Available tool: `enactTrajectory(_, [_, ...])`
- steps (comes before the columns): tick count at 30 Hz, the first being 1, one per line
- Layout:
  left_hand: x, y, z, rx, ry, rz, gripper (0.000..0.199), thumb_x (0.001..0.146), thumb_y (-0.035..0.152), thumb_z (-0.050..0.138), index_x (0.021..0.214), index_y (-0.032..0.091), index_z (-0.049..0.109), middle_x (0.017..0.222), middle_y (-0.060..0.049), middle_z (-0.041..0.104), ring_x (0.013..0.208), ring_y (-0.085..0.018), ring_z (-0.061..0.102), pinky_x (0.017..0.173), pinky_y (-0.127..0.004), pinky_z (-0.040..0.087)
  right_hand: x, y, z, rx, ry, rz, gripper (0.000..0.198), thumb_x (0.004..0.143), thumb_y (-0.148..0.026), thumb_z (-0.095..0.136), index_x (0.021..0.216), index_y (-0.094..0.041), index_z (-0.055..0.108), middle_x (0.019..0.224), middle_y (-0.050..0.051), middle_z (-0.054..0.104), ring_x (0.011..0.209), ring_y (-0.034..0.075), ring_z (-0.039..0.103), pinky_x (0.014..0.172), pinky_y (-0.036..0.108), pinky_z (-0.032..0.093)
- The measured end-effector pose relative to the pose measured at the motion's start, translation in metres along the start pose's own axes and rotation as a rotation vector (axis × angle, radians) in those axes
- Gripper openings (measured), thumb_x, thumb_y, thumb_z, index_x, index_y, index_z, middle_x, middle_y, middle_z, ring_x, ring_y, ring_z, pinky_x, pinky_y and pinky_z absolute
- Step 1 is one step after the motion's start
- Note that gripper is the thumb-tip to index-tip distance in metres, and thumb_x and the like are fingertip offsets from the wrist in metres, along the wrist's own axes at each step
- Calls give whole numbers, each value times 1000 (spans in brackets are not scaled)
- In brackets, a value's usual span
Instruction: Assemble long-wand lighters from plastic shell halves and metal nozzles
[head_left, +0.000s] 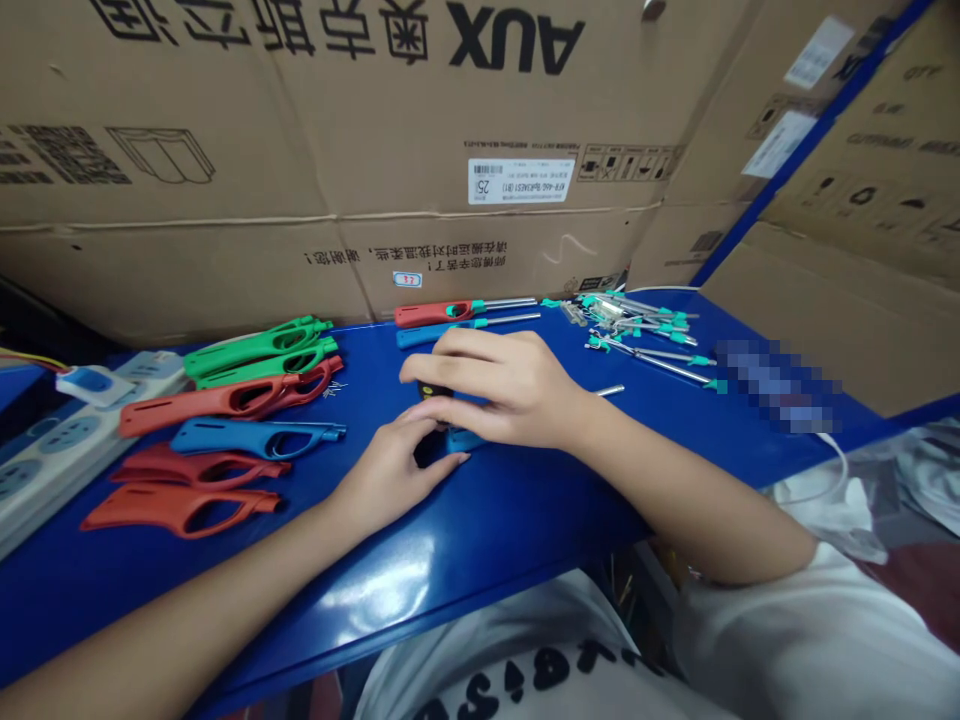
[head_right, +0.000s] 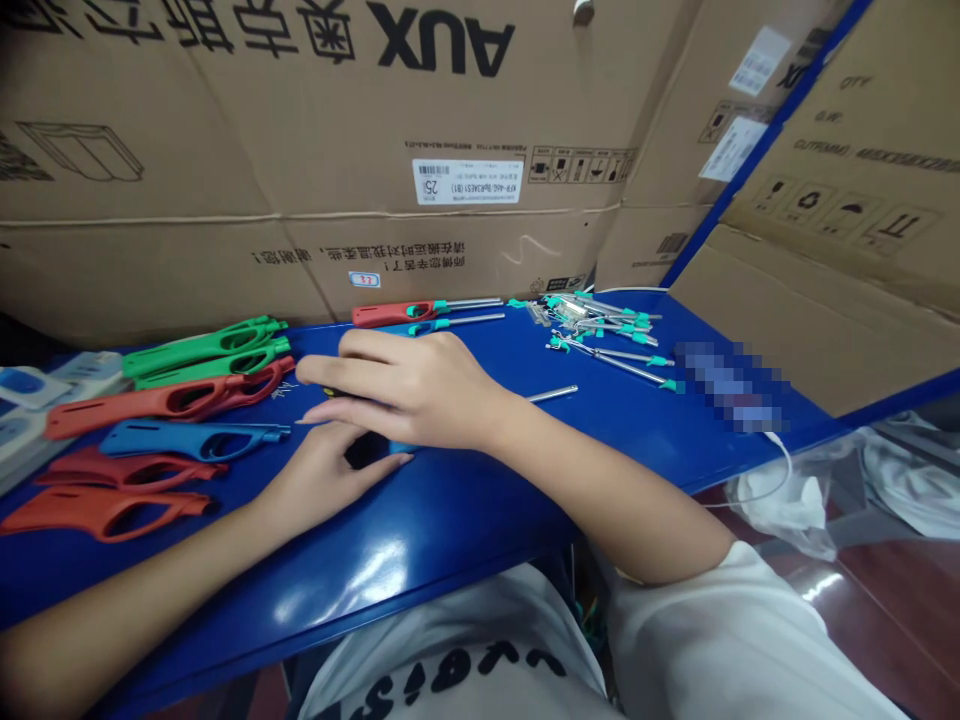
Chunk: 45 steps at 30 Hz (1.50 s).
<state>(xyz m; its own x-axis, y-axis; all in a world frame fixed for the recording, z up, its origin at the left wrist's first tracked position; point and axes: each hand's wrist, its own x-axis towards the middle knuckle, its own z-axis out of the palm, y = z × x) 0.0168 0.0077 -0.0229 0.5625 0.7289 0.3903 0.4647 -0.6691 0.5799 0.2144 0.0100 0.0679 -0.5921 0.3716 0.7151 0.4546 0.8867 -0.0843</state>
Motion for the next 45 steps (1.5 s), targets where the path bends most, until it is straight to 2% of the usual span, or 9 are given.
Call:
enactTrajectory(8, [4,14,-21,71,-111,-48,32,86,29,68,116,20,62,110,-8,73,100,-25,70,91,-41,57,-5,20,-11,226,224,245,23,96,-34,64,108,-15,69,101,5,73,82,13,67,73,25,53])
enactTrajectory(11, [7,15,-34,156,-203,-70,37,87,30,66,122,21,61,116,-9,71,105,-27,69,96,-44,56,-24,48,-36,59,314,390,23,95,-37,63,108,-18,67,100,7,72,85,17,67,75,30,53])
enactTrajectory(16, [10,15,-31,297,-266,-26,38,95,41,57,128,21,61,125,-11,68,117,-31,64,103,-50,53,-69,92,-59,-336,191,489,14,95,-30,58,99,-19,66,100,12,69,96,26,64,88,40,50])
enactTrajectory(21, [20,7,-23,323,-271,52,35,100,35,47,127,20,63,118,-12,67,108,-29,66,98,-46,55,-86,108,-58,-335,159,582,11,92,-24,55,96,-18,65,100,12,66,95,26,63,87,39,49])
enactTrajectory(27, [64,-25,-44,391,-102,101,39,99,39,46,123,16,66,118,-15,66,110,-29,65,102,-44,52,-95,121,-61,-329,26,696,13,86,-18,59,96,-15,66,101,12,62,95,25,62,88,37,49])
enactTrajectory(31, [91,-47,-53,463,-7,21,40,98,42,45,122,17,65,118,-14,66,110,-29,65,101,-45,52,-97,120,-57,-386,-243,821,26,89,-19,57,113,-14,64,116,14,58,106,25,61,92,35,49])
enactTrajectory(35, [105,-64,-49,489,-22,-10,43,97,41,42,125,17,64,120,-15,65,114,-30,64,103,-48,50,-95,109,-48,-413,-461,907,32,88,-20,58,118,-14,63,126,16,55,97,25,65,81,35,51])
enactTrajectory(39, [112,-74,-45,503,-24,0,44,96,41,42,122,15,67,124,-17,66,118,-32,63,106,-49,49,-92,100,-44,-448,-553,937,34,88,-21,56,121,-15,64,131,18,55,86,26,68,69,37,50])
enactTrajectory(45, [118,-82,-44,536,-2,16,42,95,41,44,119,17,68,120,-15,68,116,-32,64,107,-49,49,-92,101,-47,-475,-593,941,36,91,-23,54,125,-17,64,129,18,57,89,28,68,69,38,51])
